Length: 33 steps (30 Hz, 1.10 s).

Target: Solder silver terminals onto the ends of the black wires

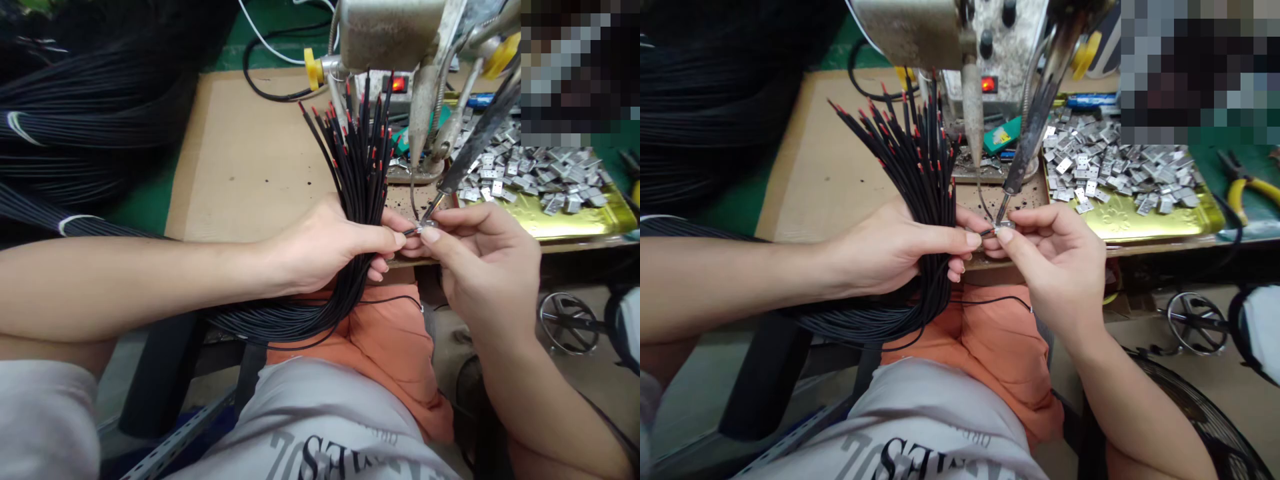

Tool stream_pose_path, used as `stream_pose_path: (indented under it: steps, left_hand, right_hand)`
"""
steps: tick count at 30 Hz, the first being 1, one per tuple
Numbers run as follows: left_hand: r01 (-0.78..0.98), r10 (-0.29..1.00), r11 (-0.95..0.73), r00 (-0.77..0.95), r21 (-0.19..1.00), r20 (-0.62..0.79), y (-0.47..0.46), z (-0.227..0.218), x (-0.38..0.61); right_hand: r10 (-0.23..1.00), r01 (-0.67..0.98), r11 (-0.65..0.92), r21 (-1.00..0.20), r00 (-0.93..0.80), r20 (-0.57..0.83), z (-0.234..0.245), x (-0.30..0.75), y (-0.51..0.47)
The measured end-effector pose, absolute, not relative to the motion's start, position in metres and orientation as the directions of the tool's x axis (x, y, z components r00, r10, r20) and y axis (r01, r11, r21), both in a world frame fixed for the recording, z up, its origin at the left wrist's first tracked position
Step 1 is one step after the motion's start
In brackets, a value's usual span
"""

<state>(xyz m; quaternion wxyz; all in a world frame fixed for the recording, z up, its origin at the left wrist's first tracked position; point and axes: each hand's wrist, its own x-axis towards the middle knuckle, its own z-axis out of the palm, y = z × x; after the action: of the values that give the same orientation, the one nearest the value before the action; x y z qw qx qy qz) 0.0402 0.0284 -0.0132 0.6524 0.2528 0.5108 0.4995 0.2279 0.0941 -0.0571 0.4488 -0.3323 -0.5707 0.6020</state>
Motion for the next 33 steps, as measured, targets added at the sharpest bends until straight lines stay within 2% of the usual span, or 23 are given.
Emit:
stream_pose_path:
  steps: [10,33]
  left_hand:
    - [-0.446,0.926,0.340,0.008,0.828,-0.377,0.0257,-0.0177,0.0396]
    - [-0.437,0.929,0.333,0.001,0.835,-0.370,0.0245,-0.0187,0.0393]
  right_hand:
    - [0.944,-0.112,0.140,-0.984,-0.283,0.166,-0.0591,0.2271,0.0906]
    - [0.931,-0.131,0.183,-0.974,-0.295,0.214,-0.0610,0.2251,0.0880]
